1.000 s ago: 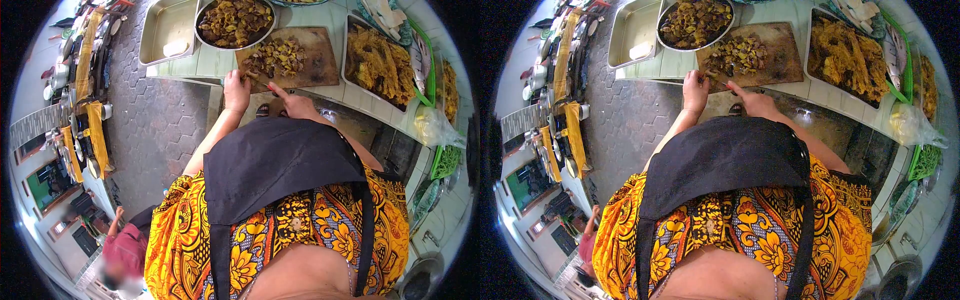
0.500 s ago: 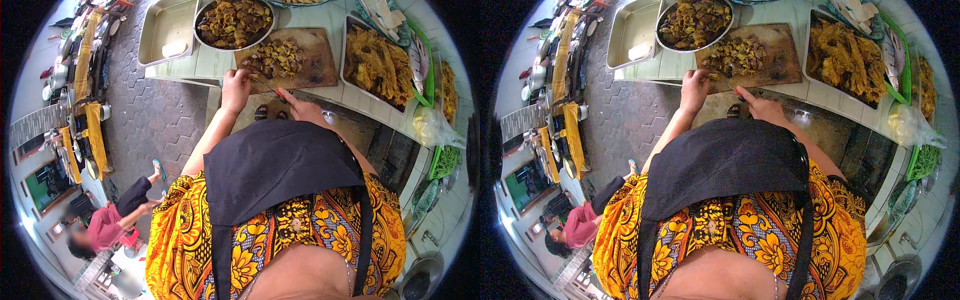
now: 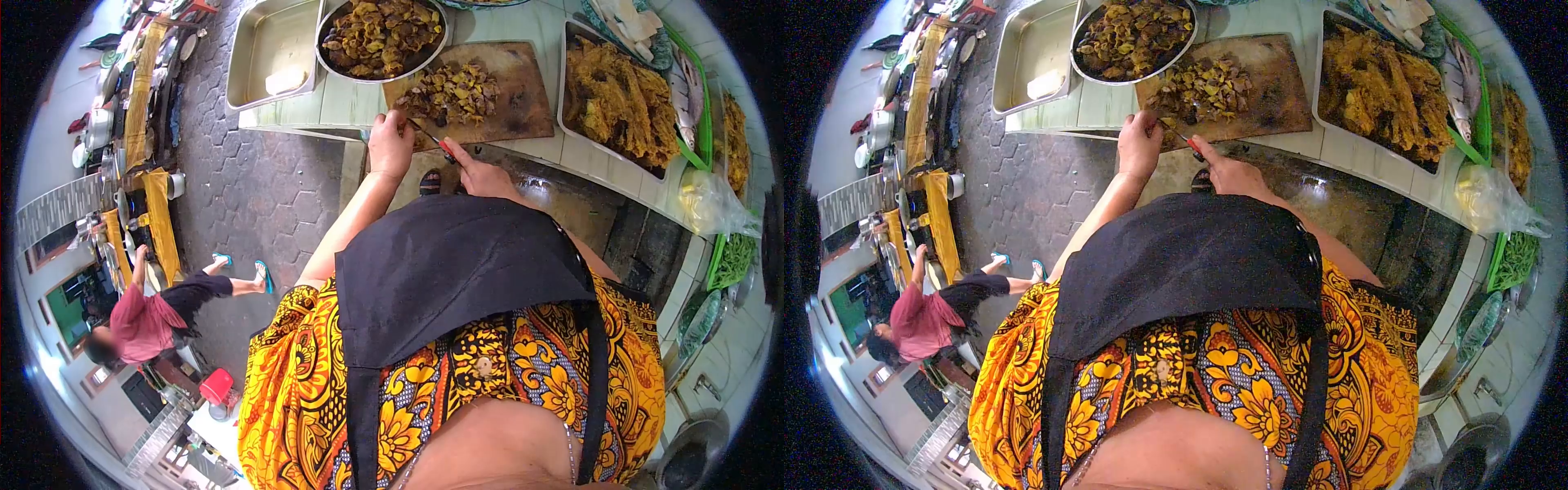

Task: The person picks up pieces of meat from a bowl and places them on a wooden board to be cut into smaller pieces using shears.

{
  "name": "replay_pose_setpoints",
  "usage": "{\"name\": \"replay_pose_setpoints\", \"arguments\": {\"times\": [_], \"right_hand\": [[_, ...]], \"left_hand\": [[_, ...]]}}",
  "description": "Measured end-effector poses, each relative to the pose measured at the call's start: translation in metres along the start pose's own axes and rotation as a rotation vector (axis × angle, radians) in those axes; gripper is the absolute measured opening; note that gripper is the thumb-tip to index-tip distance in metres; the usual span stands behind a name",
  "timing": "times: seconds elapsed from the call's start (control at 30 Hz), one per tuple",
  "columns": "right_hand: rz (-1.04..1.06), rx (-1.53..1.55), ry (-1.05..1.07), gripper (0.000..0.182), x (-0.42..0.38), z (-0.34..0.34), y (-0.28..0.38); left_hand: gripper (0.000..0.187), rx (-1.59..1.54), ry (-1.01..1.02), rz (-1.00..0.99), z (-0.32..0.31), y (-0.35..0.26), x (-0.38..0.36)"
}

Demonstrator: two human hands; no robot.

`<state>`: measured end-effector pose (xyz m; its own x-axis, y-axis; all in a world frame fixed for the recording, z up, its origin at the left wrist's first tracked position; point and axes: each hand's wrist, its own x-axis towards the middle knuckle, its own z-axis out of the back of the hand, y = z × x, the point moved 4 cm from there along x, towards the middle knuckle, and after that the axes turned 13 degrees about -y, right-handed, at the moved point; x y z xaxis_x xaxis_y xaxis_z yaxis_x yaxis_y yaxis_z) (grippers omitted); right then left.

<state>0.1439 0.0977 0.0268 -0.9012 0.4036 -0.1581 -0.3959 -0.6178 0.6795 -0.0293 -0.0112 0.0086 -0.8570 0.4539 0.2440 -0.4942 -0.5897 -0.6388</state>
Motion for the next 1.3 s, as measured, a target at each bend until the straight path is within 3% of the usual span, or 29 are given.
{"name": "replay_pose_setpoints", "arguments": {"times": [0.4,0.47,0.57,0.73,0.97,1.03,1.13,1.3], "right_hand": [[-0.049,-0.072,0.059,0.069,0.018,-0.018,-0.016],[-0.157,-0.154,0.209,0.07,0.009,-0.002,-0.01],[-0.187,-0.135,0.23,0.069,-0.007,0.012,-0.018],[-0.076,-0.114,0.132,0.067,-0.009,0.019,-0.023],[-0.041,-0.031,-0.031,0.068,-0.009,0.019,-0.015],[-0.054,-0.032,-0.02,0.067,-0.007,0.015,-0.017],[-0.06,-0.039,-0.03,0.067,-0.005,0.012,-0.014],[-0.107,-0.048,0.061,0.067,-0.006,0.009,-0.004]], "left_hand": [[0.014,0.015,0.048,-0.003,-0.005,0.0,0.005],[0.013,0.016,0.028,0.004,-0.004,0.002,0.006],[0.018,0.019,0.03,0.011,-0.003,0.005,0.012],[0.021,-0.117,0.063,-0.109,-0.001,0.0,0.019],[0.037,-0.193,-0.016,0.022,0.021,-0.004,0.001],[0.042,-0.149,0.012,-0.151,0.024,-0.007,-0.005],[0.043,-0.056,0.031,-0.25,0.025,-0.016,-0.011],[0.033,-0.032,0.095,-0.155,0.02,-0.008,-0.013]]}}
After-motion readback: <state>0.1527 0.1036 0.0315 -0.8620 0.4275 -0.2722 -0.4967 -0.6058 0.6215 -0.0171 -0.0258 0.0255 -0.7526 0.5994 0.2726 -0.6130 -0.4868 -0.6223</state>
